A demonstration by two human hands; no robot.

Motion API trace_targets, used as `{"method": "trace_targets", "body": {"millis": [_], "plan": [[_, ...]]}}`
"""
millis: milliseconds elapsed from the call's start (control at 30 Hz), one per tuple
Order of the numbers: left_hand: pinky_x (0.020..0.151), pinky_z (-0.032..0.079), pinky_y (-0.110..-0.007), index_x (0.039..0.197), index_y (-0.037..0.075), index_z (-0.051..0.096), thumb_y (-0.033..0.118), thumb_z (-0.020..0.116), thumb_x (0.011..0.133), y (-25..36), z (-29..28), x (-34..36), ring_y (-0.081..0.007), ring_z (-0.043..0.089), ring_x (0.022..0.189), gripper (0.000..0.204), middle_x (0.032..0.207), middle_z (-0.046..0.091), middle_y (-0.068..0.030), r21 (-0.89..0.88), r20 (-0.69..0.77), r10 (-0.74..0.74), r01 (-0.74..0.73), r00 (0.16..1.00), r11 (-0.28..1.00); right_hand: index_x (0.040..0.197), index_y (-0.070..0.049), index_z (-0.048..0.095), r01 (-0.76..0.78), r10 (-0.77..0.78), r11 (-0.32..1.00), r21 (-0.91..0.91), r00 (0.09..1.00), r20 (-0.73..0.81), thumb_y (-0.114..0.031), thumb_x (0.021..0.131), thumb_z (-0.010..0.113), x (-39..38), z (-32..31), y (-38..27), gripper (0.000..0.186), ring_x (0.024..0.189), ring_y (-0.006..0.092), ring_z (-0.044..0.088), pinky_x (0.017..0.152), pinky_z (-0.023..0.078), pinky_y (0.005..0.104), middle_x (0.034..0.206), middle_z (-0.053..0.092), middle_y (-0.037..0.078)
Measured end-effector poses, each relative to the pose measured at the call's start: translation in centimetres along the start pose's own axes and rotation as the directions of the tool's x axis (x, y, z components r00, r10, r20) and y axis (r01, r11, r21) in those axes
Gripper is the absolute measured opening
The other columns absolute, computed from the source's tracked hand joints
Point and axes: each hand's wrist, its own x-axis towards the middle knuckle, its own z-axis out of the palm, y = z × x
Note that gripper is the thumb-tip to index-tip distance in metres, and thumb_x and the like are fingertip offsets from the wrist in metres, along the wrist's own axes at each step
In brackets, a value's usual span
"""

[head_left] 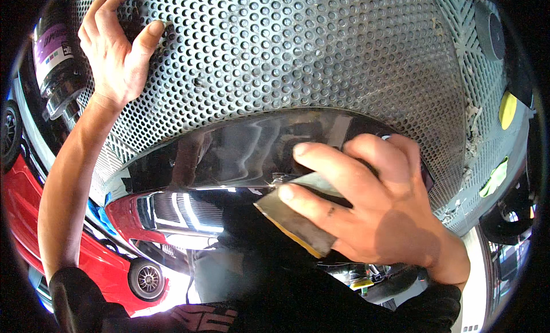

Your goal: The person applies a liquid from a purple bottle onto a sanding block and then sands a glossy black car part. They repeatedly rub the surface with the sanding block, occasionally pause to inspect the area, and later use a blue cloth to wipe the part.

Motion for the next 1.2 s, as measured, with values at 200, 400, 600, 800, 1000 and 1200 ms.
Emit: {"method": "trace_targets", "body": {"millis": [200,400,600,800,1000,1200], "plan": [[0.119,0.023,-0.046,0.143,0.005,0.05,0.046,0.061,0.095,-0.3,-0.5,0.0,-0.0343,0.039,0.14,0.064,0.148,0.048,-0.0177,0.026,0.006,-0.025,0.025,1.0,0.999,0.12,-0.03,0.073,-0.047,0.047,0.995,-0.087,0.999,-0.006,-0.034,0.071,0.081,-2.9,-0.8,0.0,0.05,0.108,0.0269,0.048,0.088,0.04,0.0456,0.139,0.059,0.0],[0.119,0.023,-0.046,0.144,0.005,0.05,0.047,0.06,0.095,-0.3,0.0,0.0,-0.0341,0.038,0.141,0.065,0.148,0.048,-0.0177,0.007,0.008,0.005,-0.005,1.0,1.0,0.119,-0.029,0.073,0.005,-0.008,0.997,-0.077,0.999,-0.034,-0.032,0.072,0.081,-0.6,0.0,0.1,0.048,0.107,0.0267,0.048,0.088,0.041,0.0457,0.139,0.059,0.001],[0.119,0.022,-0.046,0.144,0.006,0.05,0.05,0.059,0.097,-0.5,-0.2,0.0,-0.0333,0.038,0.141,0.065,0.147,0.049,-0.0169,0.032,-0.016,0.006,-0.005,1.0,0.999,0.119,-0.03,0.073,-0.069,0.069,0.995,-0.071,0.998,0.001,-0.032,0.071,0.081,-3.0,-1.1,0.0,0.049,0.107,0.0265,0.048,0.087,0.041,0.0452,0.14,0.059,0.001],[0.119,0.022,-0.045,0.144,0.006,0.051,0.051,0.058,0.097,-0.3,-0.1,0.0,-0.0329,0.039,0.141,0.066,0.148,0.049,-0.0164,0.013,0.002,0.004,-0.004,1.0,1.0,0.118,-0.028,0.074,-0.025,0.026,0.998,-0.05,1.0,0.012,-0.03,0.07,0.08,-0.7,-0.7,-0.2,0.048,0.108,0.0264,0.049,0.087,0.04,0.0445,0.141,0.058,0.001],[0.119,0.023,-0.045,0.144,0.006,0.051,0.048,0.059,0.097,-0.3,-0.3,0.1,-0.0329,0.038,0.141,0.064,0.149,0.049,-0.0163,0.034,-0.004,-0.012,0.012,1.0,0.999,0.119,-0.027,0.074,-0.045,0.047,0.998,-0.042,0.998,0.045,-0.03,0.068,0.082,-1.3,-1.3,-0.2,0.051,0.108,0.0267,0.049,0.087,0.041,0.0446,0.141,0.058,0.003],[0.119,0.023,-0.045,0.143,0.006,0.052,0.049,0.06,0.096,-0.3,0.0,-0.2,-0.0332,0.039,0.141,0.064,0.148,0.05,-0.0163,0.032,-0.004,-0.012,0.012,1.0,0.999,0.119,-0.027,0.075,-0.063,0.062,0.998,0.007,0.994,0.091,-0.03,0.067,0.08,-0.4,-1.7,-0.1,0.052,0.112,0.0279,0.049,0.09,0.041,0.0464,0.141,0.058,0.004]]}}
